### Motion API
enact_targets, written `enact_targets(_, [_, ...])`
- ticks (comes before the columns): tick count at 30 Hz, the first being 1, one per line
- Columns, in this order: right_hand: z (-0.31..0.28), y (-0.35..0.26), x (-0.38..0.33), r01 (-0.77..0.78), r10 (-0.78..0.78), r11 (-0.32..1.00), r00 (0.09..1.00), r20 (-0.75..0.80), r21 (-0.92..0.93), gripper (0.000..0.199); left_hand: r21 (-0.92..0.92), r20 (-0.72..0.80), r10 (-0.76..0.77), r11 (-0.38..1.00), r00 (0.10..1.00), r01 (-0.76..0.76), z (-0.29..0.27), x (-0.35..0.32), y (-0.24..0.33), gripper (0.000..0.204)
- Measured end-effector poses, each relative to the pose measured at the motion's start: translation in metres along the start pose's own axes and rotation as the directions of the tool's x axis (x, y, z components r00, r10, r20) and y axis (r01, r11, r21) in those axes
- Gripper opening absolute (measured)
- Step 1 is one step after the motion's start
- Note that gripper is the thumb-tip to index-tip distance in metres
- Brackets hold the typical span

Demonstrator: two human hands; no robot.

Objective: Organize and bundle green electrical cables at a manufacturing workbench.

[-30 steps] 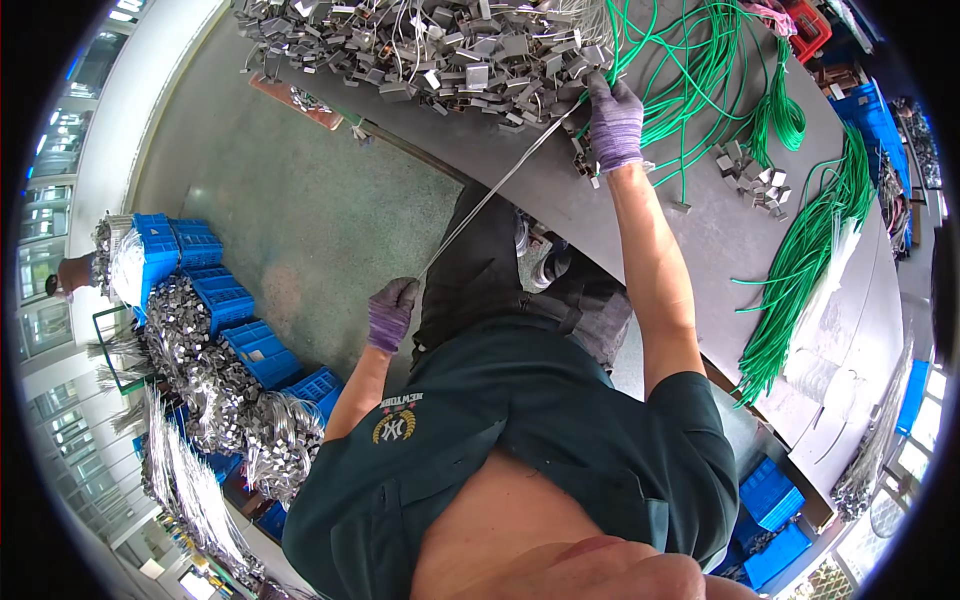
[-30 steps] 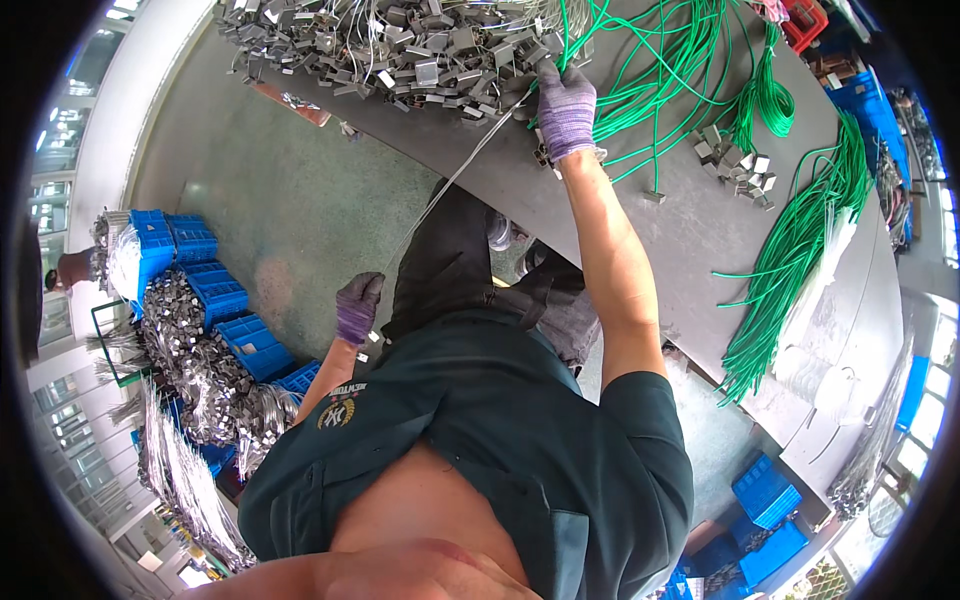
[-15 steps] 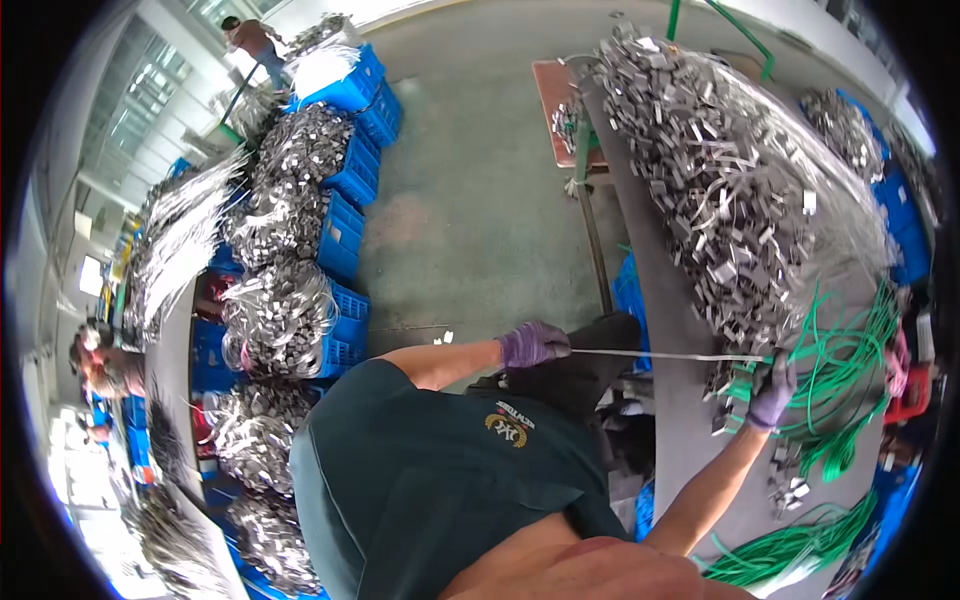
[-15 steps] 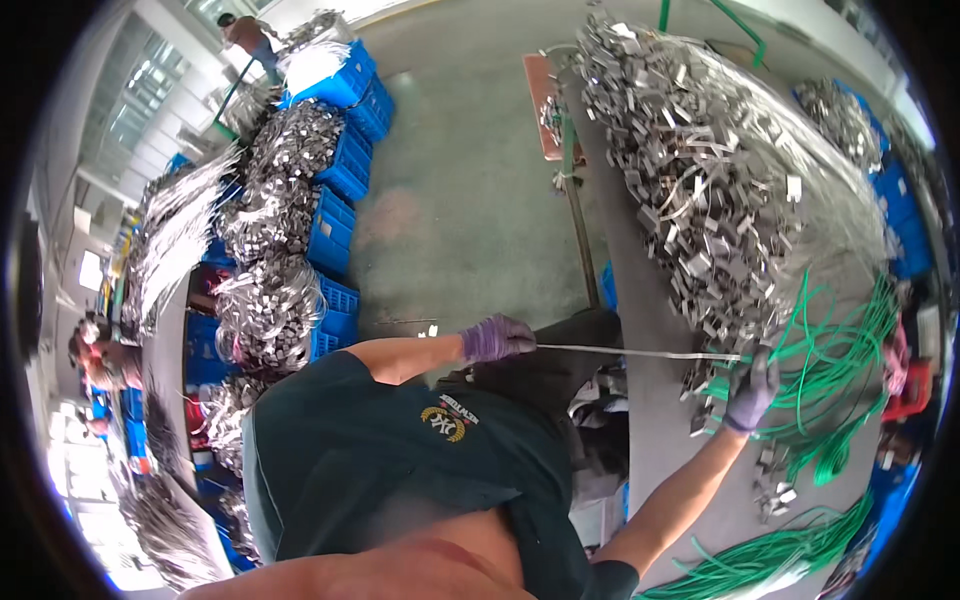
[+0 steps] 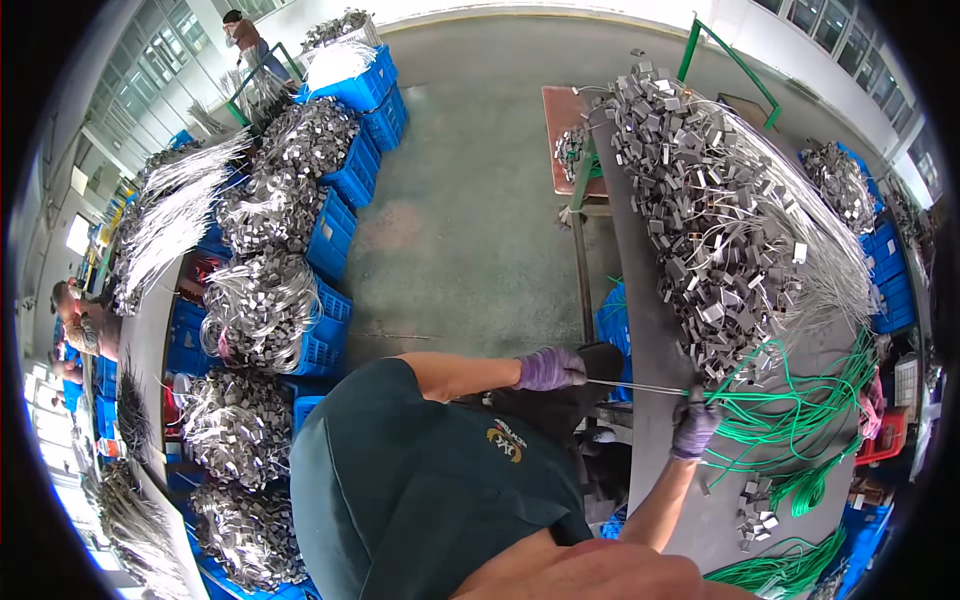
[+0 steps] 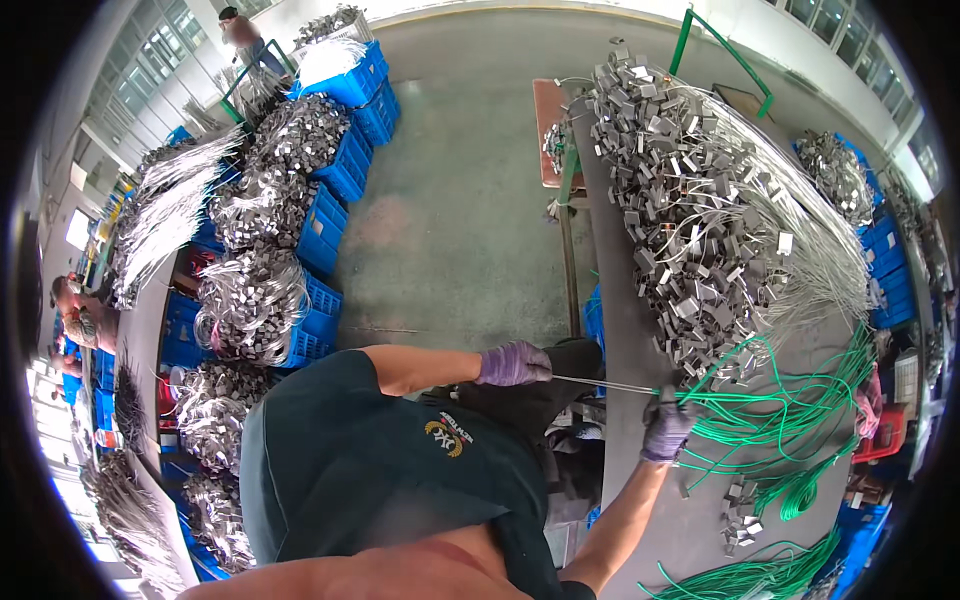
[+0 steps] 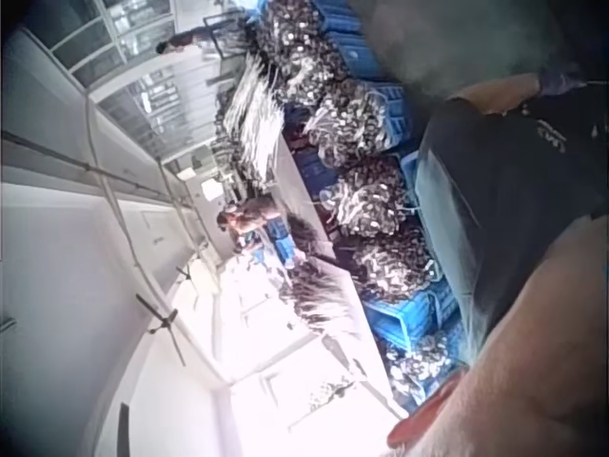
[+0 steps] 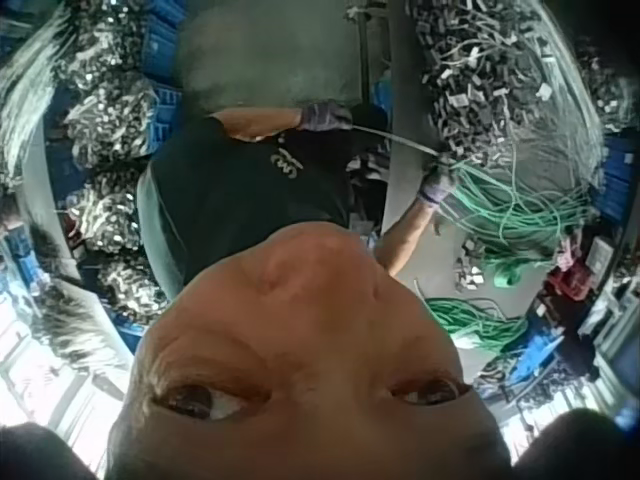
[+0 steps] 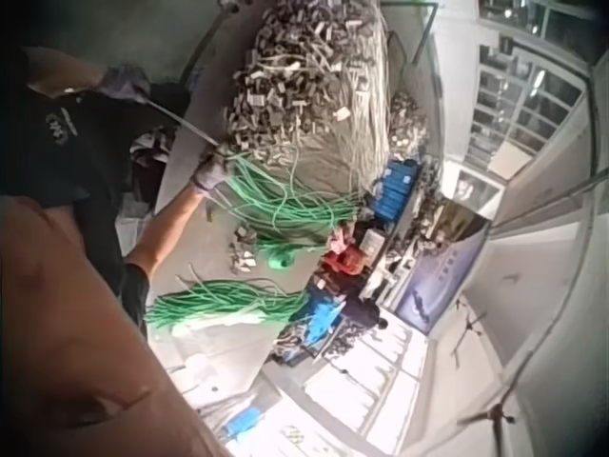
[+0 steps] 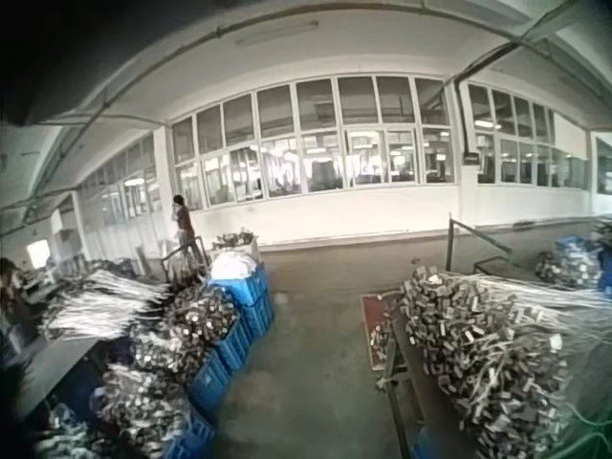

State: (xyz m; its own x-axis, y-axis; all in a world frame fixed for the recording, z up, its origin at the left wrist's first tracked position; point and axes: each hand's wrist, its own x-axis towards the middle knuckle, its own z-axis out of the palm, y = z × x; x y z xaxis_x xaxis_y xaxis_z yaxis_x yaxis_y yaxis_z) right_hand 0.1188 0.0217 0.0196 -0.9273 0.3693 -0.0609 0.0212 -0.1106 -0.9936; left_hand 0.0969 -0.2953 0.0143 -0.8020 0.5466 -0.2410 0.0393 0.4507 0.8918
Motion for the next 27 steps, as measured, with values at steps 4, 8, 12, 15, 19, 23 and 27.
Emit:
enact_targets(4, [-0.011,-0.045,0.007,0.111,-0.108,0.968,0.994,-0.028,0.224,0.018,0.008,-0.01,0.091,0.996,0.996,-0.091,0.003,0.012,0.005,0.022])
enact_targets(8, [-0.035,-0.042,0.029,0.142,-0.148,0.971,0.989,0.015,0.193,0.023,0.018,0.041,0.074,0.997,0.996,-0.075,-0.005,0.026,0.041,0.022])
enact_targets(12, [-0.026,-0.032,0.023,0.047,-0.044,0.997,0.997,-0.061,0.058,0.015,-0.113,0.136,0.066,0.992,0.989,-0.051,-0.01,0.04,0.038,0.019])
enact_targets(15, [-0.066,-0.063,0.048,0.301,-0.315,0.943,0.945,-0.086,-0.142,0.021,-0.29,0.181,0.071,0.957,0.981,-0.015,-0.01,0.034,0.016,0.017])
enact_targets(19, [-0.082,-0.045,0.066,0.038,-0.008,0.98,0.988,-0.151,0.194,0.022,-0.007,0.042,0.288,0.957,0.957,-0.288,-0.001,0.049,-0.014,0.018])
enact_targets(23, [-0.032,0.007,0.041,-0.085,0.092,0.991,0.993,-0.068,0.104,0.017,0.103,-0.036,0.262,0.961,0.965,-0.257,0.004,0.056,-0.003,0.018])
enact_targets(27, [-0.038,-0.037,0.039,0.062,-0.062,0.998,0.998,-0.012,-0.005,0.021,-0.111,0.157,0.126,0.988,0.979,-0.109,-0.015,0.038,0.019,0.019])
